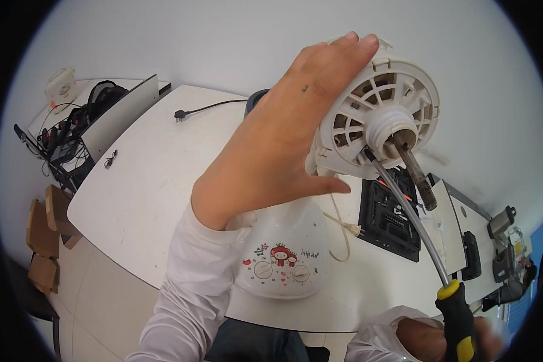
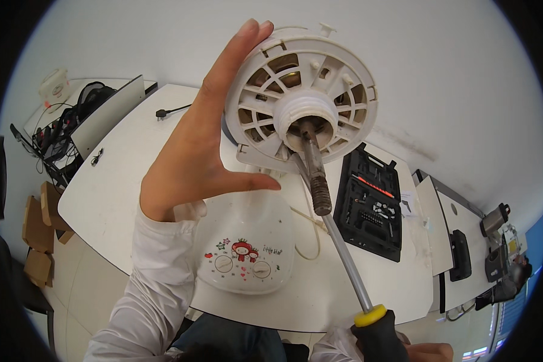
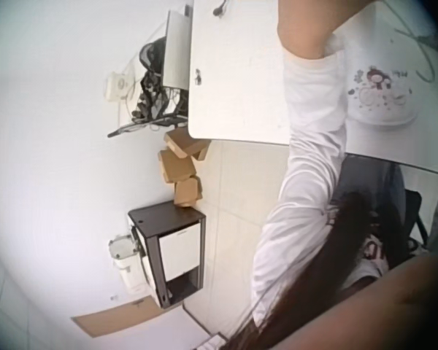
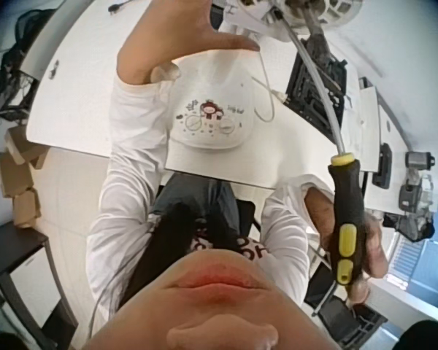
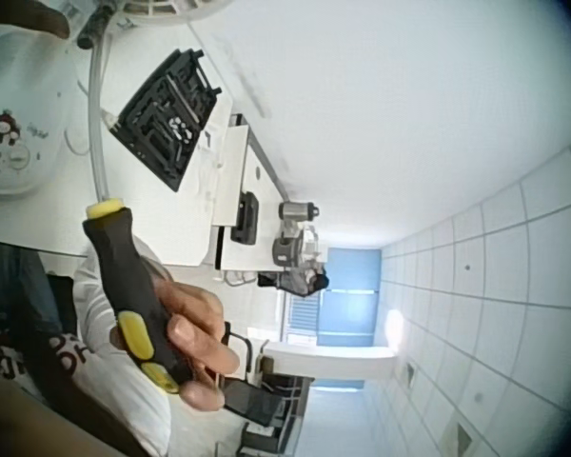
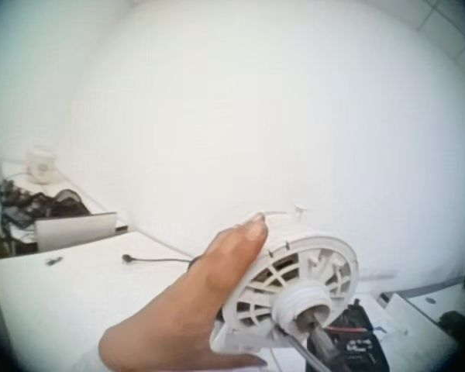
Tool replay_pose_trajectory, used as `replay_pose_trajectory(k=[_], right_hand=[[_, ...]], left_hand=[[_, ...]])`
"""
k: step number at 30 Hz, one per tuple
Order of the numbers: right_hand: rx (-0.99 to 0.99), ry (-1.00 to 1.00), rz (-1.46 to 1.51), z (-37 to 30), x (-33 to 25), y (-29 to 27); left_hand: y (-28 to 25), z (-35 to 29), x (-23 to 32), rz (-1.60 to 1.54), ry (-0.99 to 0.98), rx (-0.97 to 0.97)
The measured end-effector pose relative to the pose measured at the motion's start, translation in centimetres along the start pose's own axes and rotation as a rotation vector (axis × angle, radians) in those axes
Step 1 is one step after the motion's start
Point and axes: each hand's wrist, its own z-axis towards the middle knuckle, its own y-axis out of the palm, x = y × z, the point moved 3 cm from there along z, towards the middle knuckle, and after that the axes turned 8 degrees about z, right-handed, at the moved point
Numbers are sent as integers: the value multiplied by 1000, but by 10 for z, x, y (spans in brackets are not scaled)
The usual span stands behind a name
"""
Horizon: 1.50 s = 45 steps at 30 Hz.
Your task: The person uses a screwdriver to remove screws from the base of a small white fan. They then lift the fan head to expose the motor and continue unscrewing components from the fan's neck.
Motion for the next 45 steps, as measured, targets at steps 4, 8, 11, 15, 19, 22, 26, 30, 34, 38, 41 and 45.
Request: replay_pose_trajectory(k=[4,8,11,15,19,22,26,30,34,38,41,45], right_hand=[[129,30,64,1,-5,13],[158,-20,253,4,-5,16],[120,-142,234,4,-1,12],[192,-121,-60,-6,-10,9],[203,-108,104,-1,-11,24],[126,-90,263,1,-17,27],[1,-167,277,-1,-12,4],[-217,-141,531,-20,-8,-16],[-439,92,484,17,-17,-1],[-160,27,380,5,-21,10],[-27,-269,200,-13,-10,-6],[198,-394,68,-7,-3,10]], left_hand=[[-5,-3,-3,62,11,14],[-7,-3,-2,72,9,23],[-9,-2,-1,82,-1,26],[-7,-1,-1,81,5,42],[-8,-1,0,86,-13,44],[-11,-5,-1,108,-4,39],[-6,1,2,84,10,58],[-8,-2,-1,95,12,58],[-9,-3,-1,102,-2,56],[-5,0,1,104,5,58],[-10,-3,-1,107,1,61],[-7,-2,1,121,12,49]])
